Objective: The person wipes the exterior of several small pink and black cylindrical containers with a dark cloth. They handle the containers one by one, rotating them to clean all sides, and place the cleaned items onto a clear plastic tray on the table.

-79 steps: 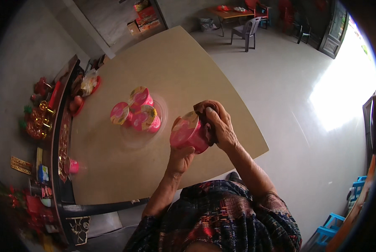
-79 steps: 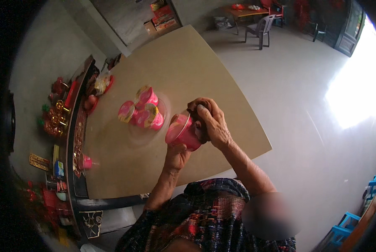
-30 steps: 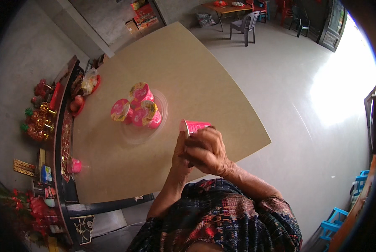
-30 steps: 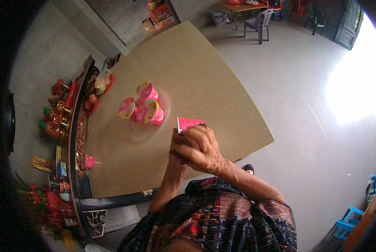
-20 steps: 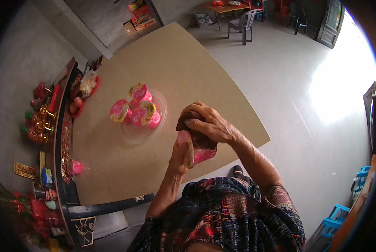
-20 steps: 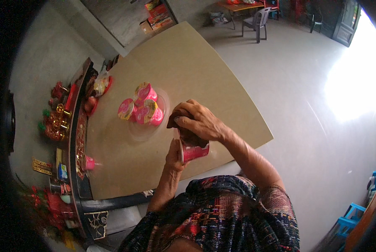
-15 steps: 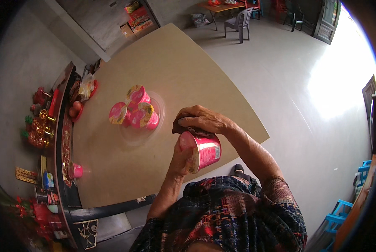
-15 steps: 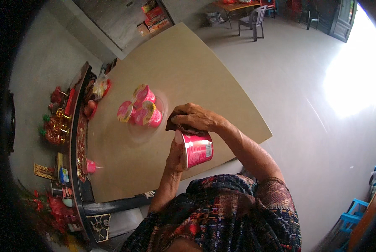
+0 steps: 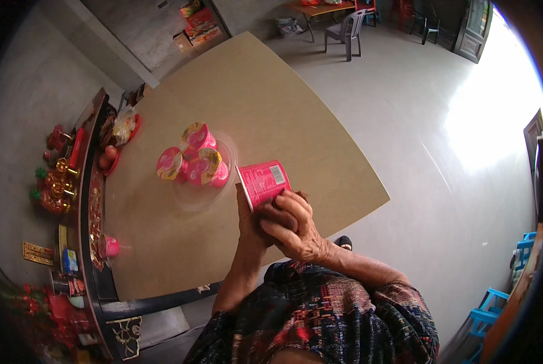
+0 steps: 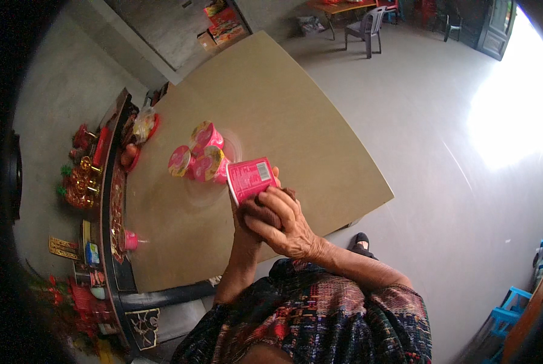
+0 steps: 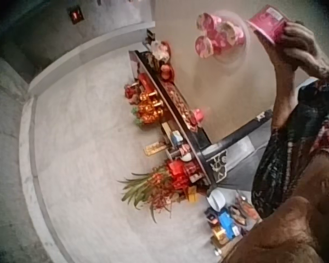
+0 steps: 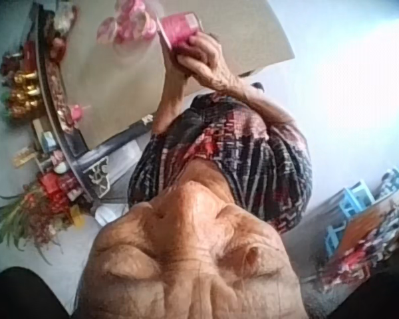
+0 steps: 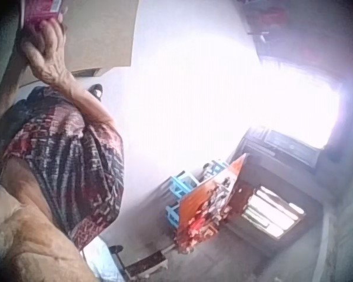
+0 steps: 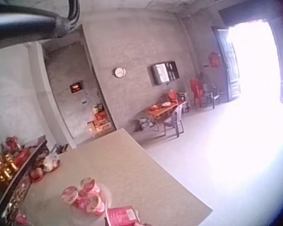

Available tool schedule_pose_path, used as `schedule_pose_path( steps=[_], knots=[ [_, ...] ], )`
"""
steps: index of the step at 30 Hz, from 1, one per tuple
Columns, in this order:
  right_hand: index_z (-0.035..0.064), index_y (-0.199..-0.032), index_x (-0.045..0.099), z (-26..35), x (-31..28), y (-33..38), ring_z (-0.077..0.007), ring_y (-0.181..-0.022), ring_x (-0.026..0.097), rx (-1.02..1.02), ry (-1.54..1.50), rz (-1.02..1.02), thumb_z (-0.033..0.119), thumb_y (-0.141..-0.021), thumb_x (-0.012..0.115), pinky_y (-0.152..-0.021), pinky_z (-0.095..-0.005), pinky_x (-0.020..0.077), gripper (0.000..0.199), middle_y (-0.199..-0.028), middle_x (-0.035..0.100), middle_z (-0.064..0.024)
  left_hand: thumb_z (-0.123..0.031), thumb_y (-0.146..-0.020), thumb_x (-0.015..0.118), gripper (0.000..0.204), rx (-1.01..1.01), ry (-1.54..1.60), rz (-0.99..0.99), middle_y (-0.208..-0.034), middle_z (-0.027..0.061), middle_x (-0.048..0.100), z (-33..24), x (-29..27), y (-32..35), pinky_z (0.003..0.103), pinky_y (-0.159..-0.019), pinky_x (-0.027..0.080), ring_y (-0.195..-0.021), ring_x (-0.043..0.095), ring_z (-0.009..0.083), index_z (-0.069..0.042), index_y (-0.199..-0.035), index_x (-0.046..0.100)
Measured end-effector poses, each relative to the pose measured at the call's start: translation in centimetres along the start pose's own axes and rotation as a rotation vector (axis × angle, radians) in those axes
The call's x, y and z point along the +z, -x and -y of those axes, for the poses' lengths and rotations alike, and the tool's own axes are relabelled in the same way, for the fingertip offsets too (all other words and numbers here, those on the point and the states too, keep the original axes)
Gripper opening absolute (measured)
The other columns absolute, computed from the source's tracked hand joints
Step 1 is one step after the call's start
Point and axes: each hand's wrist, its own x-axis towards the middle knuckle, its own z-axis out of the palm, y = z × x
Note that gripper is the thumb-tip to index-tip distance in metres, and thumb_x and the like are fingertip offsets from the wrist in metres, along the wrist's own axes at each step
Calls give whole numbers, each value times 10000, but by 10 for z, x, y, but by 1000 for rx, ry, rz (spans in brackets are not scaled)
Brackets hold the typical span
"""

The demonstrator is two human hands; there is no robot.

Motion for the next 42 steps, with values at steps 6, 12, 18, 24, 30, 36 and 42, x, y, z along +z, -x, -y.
schedule_pose_path(
  steps=[6,12,18,24,30,36,42],
  knots=[
    [59,-1172,510,-14,-25,-40,-300,-1095,513,273,-235,-77,53,-878,559,-934,-396,423,299,-1244,494,-177,-254,-852,694,599,364,-350,-73,-1246,148,540,17,-1,9,368,-902,536,-1111,574,276,-40,-1339,419],
    [35,-1309,423,-21,-13,-59,-109,-981,554,1110,-1106,-300,272,-996,440,-817,-244,469,393,-1125,562,-59,-558,-849,590,680,310,-125,-90,-1348,104,507,9,-32,-5,485,-1106,335,-1259,462,280,-113,-1343,449],
    [-5,-1212,541,-30,-21,-50,-130,-911,594,1245,-907,97,247,-983,453,-800,-265,486,352,-986,633,-90,-399,-898,607,573,300,17,-33,-1333,134,512,-10,-35,-6,464,-1058,410,-1224,501,290,-57,-1330,448],
    [11,-1150,557,-23,-27,-25,-260,-1069,577,713,-560,111,19,-877,503,-923,-348,457,278,-1121,589,-147,-256,-900,649,495,421,-727,-89,-1239,146,549,-6,-8,6,441,-1006,460,-1171,529,274,-54,-1302,442],
    [-9,-1115,552,-40,-23,-38,-223,-1017,584,957,-526,-37,1,-876,475,-914,-317,457,251,-1099,595,-142,-390,-955,540,513,198,-155,-27,-1270,124,535,6,-23,0,479,-986,478,-1173,536,268,-63,-1331,419],
    [-31,-1151,544,-48,-17,-17,-147,-975,592,1158,-647,-120,32,-926,474,-904,-295,466,244,-1038,652,-110,-279,-985,529,440,403,-677,-347,-1073,-1,590,5,-3,-6,299,-852,526,-1006,586,97,-128,-1380,408],
    [9,-1119,560,-58,3,7,-282,-1000,590,899,-325,-158,-30,-870,510,-877,-346,480,257,-1022,588,-160,-310,-894,673,695,205,-727,-305,-1290,31,488,-14,13,4,329,-985,428,-1196,474,154,-128,-1456,308]
  ],
)
